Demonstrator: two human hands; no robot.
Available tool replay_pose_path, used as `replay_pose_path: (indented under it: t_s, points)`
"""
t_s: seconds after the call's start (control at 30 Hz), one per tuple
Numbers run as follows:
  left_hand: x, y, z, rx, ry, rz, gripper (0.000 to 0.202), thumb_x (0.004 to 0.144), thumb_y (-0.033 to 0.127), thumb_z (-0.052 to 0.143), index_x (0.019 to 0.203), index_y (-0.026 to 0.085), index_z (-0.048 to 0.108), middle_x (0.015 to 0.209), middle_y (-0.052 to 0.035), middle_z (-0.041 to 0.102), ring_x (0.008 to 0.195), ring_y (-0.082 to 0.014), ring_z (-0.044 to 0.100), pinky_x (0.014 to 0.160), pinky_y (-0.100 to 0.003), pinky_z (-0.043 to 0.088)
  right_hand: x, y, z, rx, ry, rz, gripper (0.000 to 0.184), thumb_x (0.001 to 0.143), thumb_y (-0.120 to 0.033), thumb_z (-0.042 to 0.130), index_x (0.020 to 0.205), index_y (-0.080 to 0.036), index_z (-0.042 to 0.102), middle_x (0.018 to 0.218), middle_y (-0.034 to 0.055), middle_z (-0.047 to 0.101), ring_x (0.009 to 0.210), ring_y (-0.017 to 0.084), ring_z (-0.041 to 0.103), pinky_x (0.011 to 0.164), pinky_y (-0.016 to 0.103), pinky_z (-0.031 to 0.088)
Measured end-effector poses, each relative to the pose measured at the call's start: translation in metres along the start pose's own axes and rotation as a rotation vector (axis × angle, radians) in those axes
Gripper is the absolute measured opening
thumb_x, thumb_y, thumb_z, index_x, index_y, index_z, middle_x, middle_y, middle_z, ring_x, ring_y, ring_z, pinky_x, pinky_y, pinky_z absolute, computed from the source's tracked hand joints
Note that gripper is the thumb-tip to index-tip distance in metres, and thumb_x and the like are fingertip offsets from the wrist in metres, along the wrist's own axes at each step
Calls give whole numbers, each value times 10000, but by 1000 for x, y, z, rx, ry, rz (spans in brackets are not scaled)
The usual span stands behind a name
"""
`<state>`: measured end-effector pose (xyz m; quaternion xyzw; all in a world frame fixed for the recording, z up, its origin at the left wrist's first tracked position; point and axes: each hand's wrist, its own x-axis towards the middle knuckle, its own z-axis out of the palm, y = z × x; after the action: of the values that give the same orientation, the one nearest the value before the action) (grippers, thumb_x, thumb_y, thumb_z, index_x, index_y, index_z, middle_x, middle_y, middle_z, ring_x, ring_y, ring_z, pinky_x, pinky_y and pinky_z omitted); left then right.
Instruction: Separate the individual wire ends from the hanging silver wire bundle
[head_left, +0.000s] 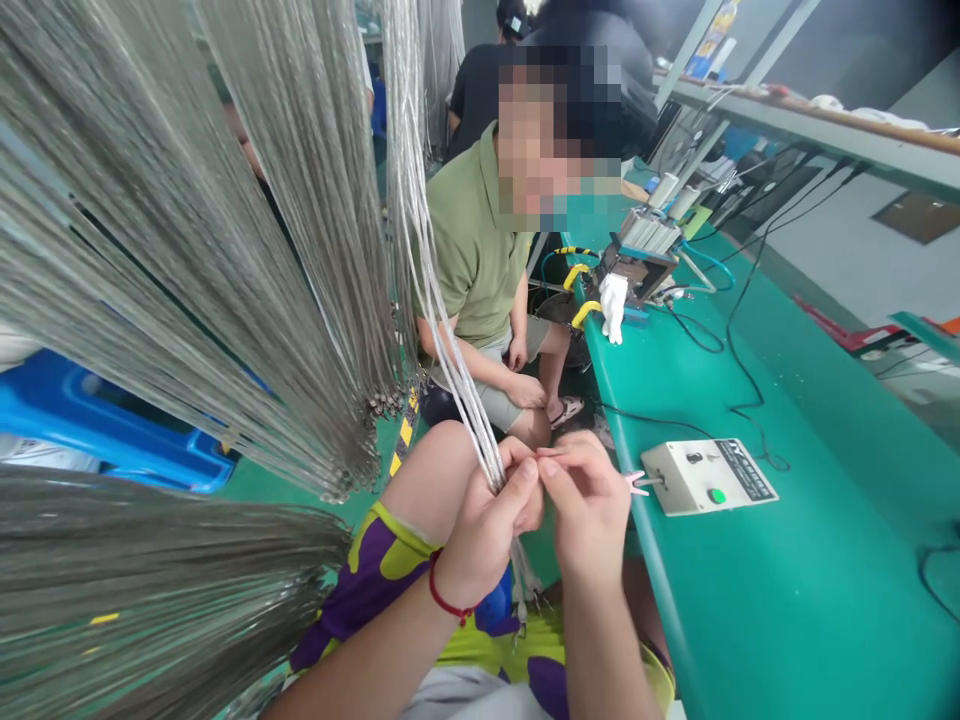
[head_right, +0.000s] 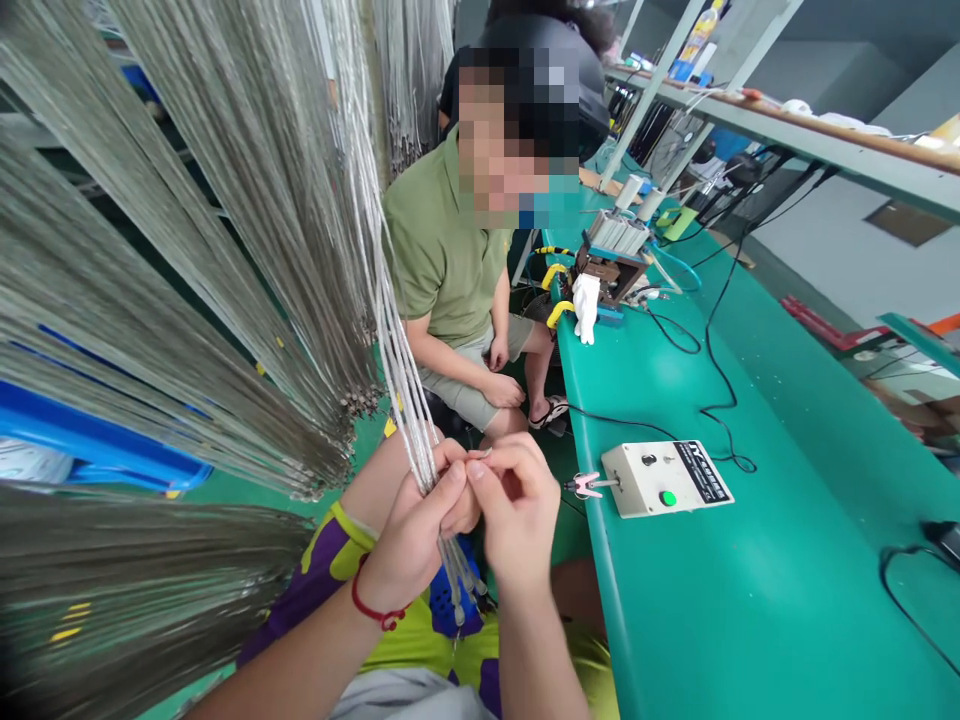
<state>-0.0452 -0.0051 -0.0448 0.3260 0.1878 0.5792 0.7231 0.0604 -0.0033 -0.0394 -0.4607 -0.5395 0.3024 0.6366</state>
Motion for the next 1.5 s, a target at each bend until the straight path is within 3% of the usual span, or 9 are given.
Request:
replay_pose_path:
  t_s: [0.13,0.23,0.37,0.43,0.57,0.83,1.03,1.3,1.5]
  points:
    - [1,3,-2,111,14,-42,300,1017,411,641,860,168,564,648,66,383,535,-66,288,489,-209,229,-23,3,17,-380,348,-437,310,825,-55,760,1007,-306,768,865,30,669,836,226,614,756,399,503]
    - [3,4,-2,157,21,-47,290,1004,430,655,902,164,600,706,41,456,572,-73,354,519,-210,286,-18,-4,25,-168,340,-222,129,885,-147,740,869,-255,671,838,15,594,805,197,586,726,361,484]
    - [6,6,-4,146,-5,-52,289,983,462,672,992,179,612,586,94,343,482,-66,258,470,-214,220,-7,-14,27,344,176,286,261,920,-339,725,774,-218,544,777,-25,478,669,140,496,635,297,446]
    - [5,8,-6,192,-14,-60,293,973,457,687,973,171,623,555,100,323,470,-65,247,461,-219,197,-9,-11,27,368,195,223,268,921,-330,722,760,-218,539,776,-23,471,702,151,509,659,305,455]
    - [2,11,-8,246,-91,-119,312,973,462,686,940,157,632,568,83,362,475,-61,269,453,-226,190,-14,-5,25,134,352,-195,188,923,-194,713,783,-227,592,827,-1,497,808,179,527,752,349,462]
    - [6,3,-7,123,-82,-79,275,979,428,685,917,181,580,550,111,310,448,-52,212,447,-219,158,14,-18,24,543,205,295,361,867,-336,769,741,-223,450,725,-60,356,595,108,375,548,260,332]
    - [0,-3,-11,47,-58,-38,253,1003,418,652,942,184,577,536,122,293,442,-56,203,460,-220,193,50,-12,-1,645,437,149,359,811,-264,839,709,-204,500,680,-75,346,585,94,309,532,231,306]
    - [6,-2,-5,212,129,107,253,965,400,715,935,190,578,665,33,567,580,-106,503,539,-211,389,-9,-7,16,330,142,341,235,903,-369,777,1066,-227,686,816,-25,539,685,126,498,629,261,449]
    - [6,-4,-3,248,133,115,232,938,353,758,894,186,604,761,16,610,630,-102,531,569,-205,417,-7,-9,12,271,80,279,159,900,-323,783,823,-202,713,831,6,601,779,160,576,710,293,482]
